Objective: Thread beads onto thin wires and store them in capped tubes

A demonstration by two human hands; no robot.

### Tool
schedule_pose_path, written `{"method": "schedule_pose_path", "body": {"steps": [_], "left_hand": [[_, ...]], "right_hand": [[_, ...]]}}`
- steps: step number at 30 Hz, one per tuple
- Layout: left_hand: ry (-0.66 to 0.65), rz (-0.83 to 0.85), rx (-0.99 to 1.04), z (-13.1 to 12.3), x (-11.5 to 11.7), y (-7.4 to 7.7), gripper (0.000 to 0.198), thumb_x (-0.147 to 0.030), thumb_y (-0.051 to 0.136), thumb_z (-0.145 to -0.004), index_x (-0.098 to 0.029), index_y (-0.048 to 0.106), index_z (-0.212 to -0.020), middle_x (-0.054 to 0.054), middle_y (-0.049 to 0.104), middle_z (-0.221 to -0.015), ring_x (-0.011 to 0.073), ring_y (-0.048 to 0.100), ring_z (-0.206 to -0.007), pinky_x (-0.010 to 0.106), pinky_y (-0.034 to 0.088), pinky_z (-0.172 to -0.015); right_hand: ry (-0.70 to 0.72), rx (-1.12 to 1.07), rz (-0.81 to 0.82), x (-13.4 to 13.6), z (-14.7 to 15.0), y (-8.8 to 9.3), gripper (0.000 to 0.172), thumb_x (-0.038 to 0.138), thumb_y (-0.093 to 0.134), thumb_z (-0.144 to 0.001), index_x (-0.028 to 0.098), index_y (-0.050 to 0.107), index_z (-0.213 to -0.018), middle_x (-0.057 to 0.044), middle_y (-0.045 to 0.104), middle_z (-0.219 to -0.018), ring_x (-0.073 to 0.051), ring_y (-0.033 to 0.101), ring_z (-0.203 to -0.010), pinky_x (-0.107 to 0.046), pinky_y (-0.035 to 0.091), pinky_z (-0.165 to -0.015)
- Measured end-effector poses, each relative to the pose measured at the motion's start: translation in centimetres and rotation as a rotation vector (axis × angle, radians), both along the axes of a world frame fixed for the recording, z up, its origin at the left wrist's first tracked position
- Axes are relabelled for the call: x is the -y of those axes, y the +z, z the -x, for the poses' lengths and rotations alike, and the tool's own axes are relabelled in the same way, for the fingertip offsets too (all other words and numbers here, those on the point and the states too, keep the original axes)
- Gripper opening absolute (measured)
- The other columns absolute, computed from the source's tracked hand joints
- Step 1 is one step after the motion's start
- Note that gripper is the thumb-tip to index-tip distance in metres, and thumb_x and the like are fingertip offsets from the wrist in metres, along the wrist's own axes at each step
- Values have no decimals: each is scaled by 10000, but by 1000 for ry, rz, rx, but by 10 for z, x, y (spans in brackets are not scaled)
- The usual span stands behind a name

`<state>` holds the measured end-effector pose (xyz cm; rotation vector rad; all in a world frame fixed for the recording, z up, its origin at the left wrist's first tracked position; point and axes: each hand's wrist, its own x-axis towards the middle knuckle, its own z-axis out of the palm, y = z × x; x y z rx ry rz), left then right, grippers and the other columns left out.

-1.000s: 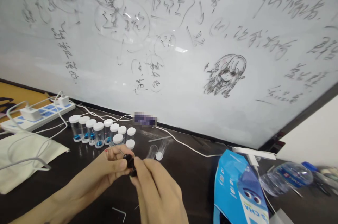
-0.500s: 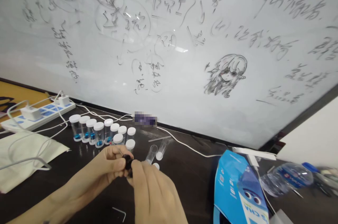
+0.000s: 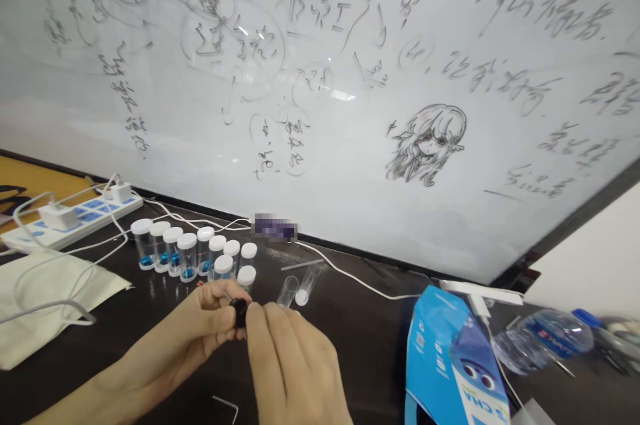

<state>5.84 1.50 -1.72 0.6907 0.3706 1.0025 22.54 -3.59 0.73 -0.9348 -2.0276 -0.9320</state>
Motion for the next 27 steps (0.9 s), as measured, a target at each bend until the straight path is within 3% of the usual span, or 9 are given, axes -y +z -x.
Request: {"method": "schedule_pose_path", "body": {"steps": [3, 5, 9, 11, 14, 19, 21, 24, 27], "left_hand": [[6, -10, -29, -1, 3, 0, 229, -163, 894, -594, -139, 759, -778, 25, 720, -657, 109, 656, -604, 171, 514, -624], [36, -22, -26, -2, 4, 1, 238, -156, 897, -580, -139, 760, -774, 29, 729, -676, 115, 660, -623, 168, 512, -625], [72, -17, 5, -4, 2, 2, 211, -164, 888, -595, -149, 764, -766, 11, 729, -674, 106, 656, -626, 168, 516, -637], [61, -20, -15, -4, 2, 2, 212, -131, 889, -576, -153, 762, -744, 4, 733, -684, 104, 656, -620, 169, 514, -630], [36, -41, -44, -4, 4, 0, 220, -91, 883, -559, -151, 762, -732, 7, 739, -695, 103, 654, -620, 163, 504, -624], [91, -29, -12, -3, 4, 1, 218, -142, 887, -580, -170, 767, -761, -4, 728, -701, 101, 640, -643, 168, 491, -640], [102, -43, -47, -2, 4, 2, 222, -128, 891, -561, -166, 767, -741, -2, 725, -699, 100, 625, -645, 169, 482, -639], [75, -52, -91, -2, 5, 3, 223, -119, 891, -548, -168, 767, -726, 5, 730, -695, 106, 620, -638, 182, 477, -641], [107, -52, -65, -1, 4, 4, 219, -141, 889, -567, -181, 770, -747, -2, 728, -712, 105, 623, -645, 186, 478, -650]], "right_hand": [[15, -39, 53, -4, 0, 4, 371, 383, 494, -994, 108, 682, -832, -62, 706, -616, -190, 677, -518, -301, 522, -488], [4, -61, 108, -4, 0, 6, 539, 526, 382, -994, 106, 674, -824, -74, 689, -599, -201, 664, -496, -311, 504, -448], [9, -11, 84, -3, -1, 6, 298, 351, 471, -1009, 130, 643, -1112, -112, 756, -976, -239, 732, -852, -324, 566, -715], [35, -32, 94, -1, -2, 4, 234, 288, 479, -1012, 140, 660, -993, -73, 757, -824, -197, 732, -721, -284, 553, -646], [30, -107, 168, 1, -5, 3, 483, 484, 367, -1014, 135, 636, -817, -33, 650, -564, -154, 632, -456, -268, 486, -447], [-4, -19, 85, 3, -6, 3, 226, 301, 500, -997, 167, 637, -1117, -92, 751, -972, -212, 734, -838, -289, 569, -712], [30, -56, 88, 2, -6, 2, 181, 239, 501, -997, 158, 654, -1049, -64, 758, -852, -186, 731, -716, -275, 560, -650], [55, -133, 162, 1, -7, 3, 355, 393, 448, -1010, 134, 657, -885, -44, 696, -633, -154, 649, -481, -270, 507, -473], [13, -107, 118, 2, -7, 4, 338, 425, 515, -974, 134, 670, -1049, -101, 753, -865, -216, 731, -702, -297, 572, -611]]}}
